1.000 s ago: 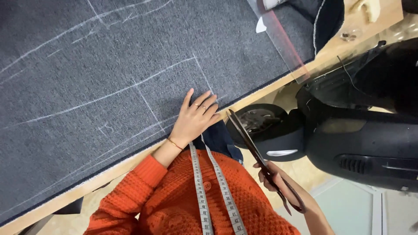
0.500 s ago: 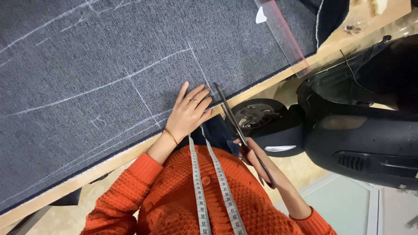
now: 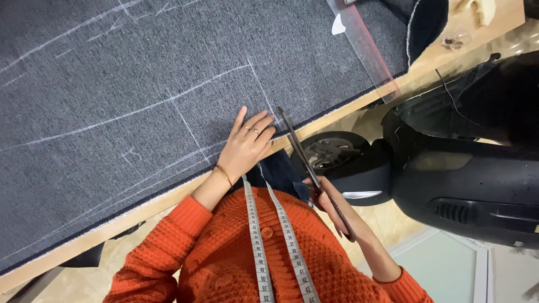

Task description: The person uses a pair of large shears to cut a piece of dark gray fabric laid out on a wooden table. They follow white chalk lines drawn on the material, cutting along straight and curved edges to separate pattern pieces.

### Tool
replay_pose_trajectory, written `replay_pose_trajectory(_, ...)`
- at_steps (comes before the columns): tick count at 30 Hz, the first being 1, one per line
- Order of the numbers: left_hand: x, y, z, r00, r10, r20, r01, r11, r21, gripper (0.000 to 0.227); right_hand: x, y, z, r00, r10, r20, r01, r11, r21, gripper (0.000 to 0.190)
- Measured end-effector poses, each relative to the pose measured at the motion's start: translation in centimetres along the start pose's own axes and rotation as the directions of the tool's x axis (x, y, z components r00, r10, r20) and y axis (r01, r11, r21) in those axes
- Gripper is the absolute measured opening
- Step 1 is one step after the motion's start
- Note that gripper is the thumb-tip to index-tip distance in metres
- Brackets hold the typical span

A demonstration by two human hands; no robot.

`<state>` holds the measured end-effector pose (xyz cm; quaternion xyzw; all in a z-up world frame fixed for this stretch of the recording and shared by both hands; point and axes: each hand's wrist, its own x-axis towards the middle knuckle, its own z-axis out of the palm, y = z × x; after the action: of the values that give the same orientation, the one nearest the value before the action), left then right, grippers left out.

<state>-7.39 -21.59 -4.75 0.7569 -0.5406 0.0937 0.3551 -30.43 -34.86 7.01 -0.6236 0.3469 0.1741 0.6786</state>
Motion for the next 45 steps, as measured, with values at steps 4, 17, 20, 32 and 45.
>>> replay_pose_trajectory(4, -0.2, -0.2, 0.2, 1.0, -0.006, 0.0, 0.006, 1.0, -0.017, 0.01, 0.5, 1.6, -0.1, 1.0, -0.006, -0.003, 0.006, 1.0, 0.015, 0.081)
replay_pose_trajectory(17, -0.4, 0.0, 0.2, 1.0, 0.007, -0.014, -0.007, 1.0, 0.01, 0.005, 1.3, 0.6, 0.0, 0.998, -0.053, -0.028, 0.051, 0.996, -0.076, 0.075)
replay_pose_trajectory(20, -0.4, 0.0, 0.2, 1.0, 0.005, -0.024, -0.005, 1.0, 0.009, 0.004, 1.8, -0.8, 0.2, 0.997, -0.073, -0.032, 0.067, 0.985, -0.161, 0.074)
replay_pose_trajectory(32, -0.4, -0.1, 0.2, 1.0, 0.018, -0.022, -0.017, 1.0, 0.017, 0.005, 2.1, 0.5, 0.1, 0.997, -0.002, -0.081, -0.015, 0.977, -0.214, 0.064)
replay_pose_trajectory(45, -0.6, 0.0, 0.3, 1.0, -0.006, -0.003, 0.006, 1.0, 0.001, 0.006, 2.0, 0.6, 0.4, 0.99, 0.06, -0.128, -0.085, 0.976, -0.201, 0.047)
